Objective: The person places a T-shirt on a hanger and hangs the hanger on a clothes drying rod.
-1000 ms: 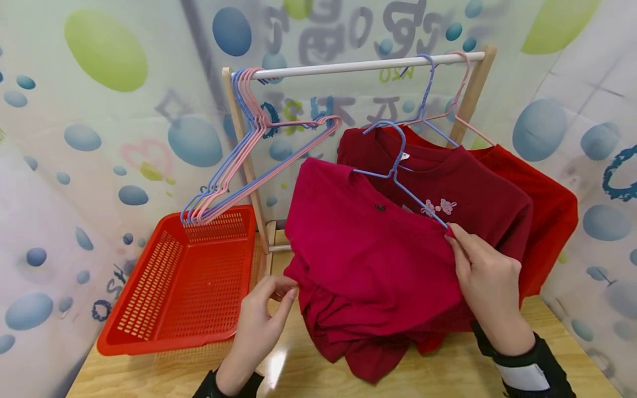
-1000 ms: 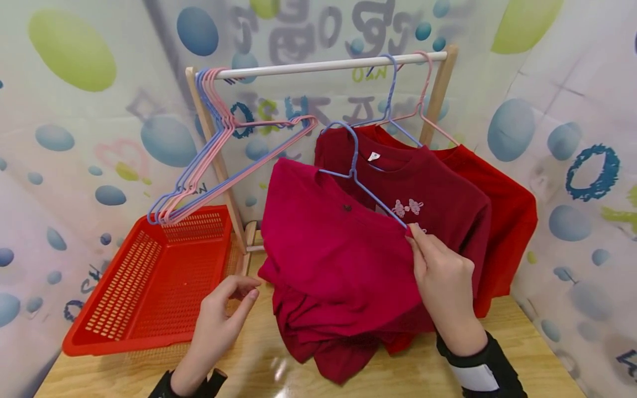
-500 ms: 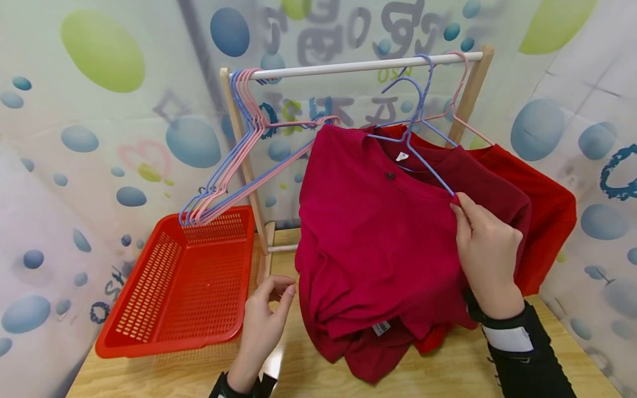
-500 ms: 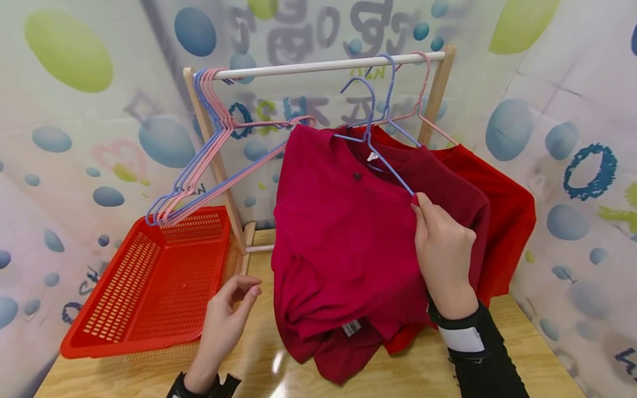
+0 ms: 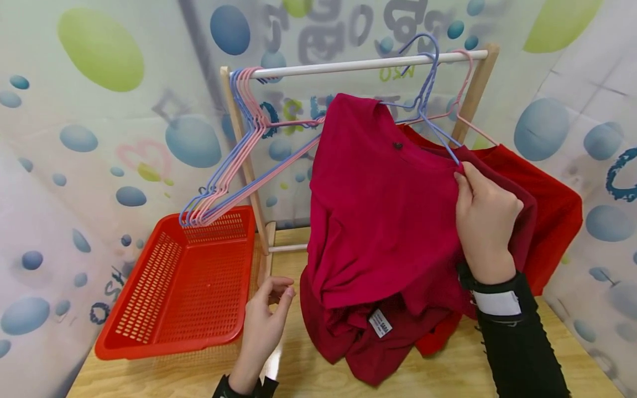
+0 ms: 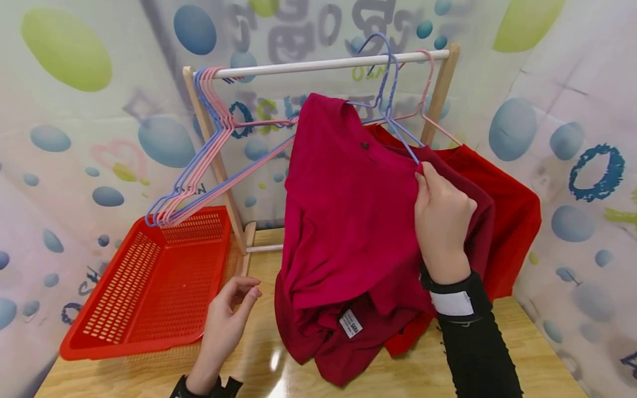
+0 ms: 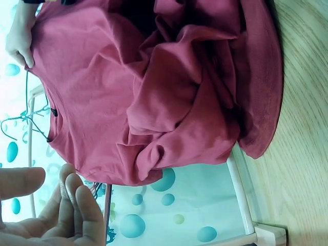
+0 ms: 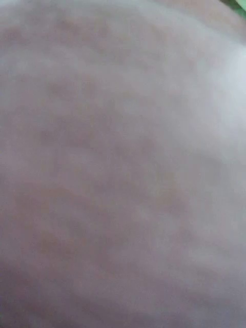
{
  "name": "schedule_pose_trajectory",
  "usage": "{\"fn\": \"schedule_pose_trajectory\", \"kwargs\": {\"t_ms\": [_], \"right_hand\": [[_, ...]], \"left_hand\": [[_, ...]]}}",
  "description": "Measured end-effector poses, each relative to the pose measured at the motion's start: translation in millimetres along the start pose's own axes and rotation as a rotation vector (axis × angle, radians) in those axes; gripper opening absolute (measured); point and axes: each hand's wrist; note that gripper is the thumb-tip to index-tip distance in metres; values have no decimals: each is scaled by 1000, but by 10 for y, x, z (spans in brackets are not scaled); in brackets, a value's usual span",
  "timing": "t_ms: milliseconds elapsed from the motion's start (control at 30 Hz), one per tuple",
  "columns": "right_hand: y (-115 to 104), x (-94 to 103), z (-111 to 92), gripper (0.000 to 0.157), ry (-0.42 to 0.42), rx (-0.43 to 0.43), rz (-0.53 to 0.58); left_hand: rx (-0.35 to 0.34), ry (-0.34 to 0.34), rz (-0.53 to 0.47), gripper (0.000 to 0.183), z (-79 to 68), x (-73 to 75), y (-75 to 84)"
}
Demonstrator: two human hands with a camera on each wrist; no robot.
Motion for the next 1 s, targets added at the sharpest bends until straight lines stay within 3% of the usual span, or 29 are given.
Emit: {"fn": "schedule_pose_trajectory", "kwargs": {"t_ms": [600,1000], "right_hand": [[-44,-74,193,31,-152,28,-39],[-57,-152,185,31,-242,68,-64]], "left_hand": [[23,4,0,11,-14,14,-8],[13,7,-3,10,-3,16,-21]]}}
Point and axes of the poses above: each hand's wrist, its own z-axis towards the middle knuckle, its own x-axis out of the back of the hand, y = z × x, and after that the axes turned 10 degrees about -z, right-handed
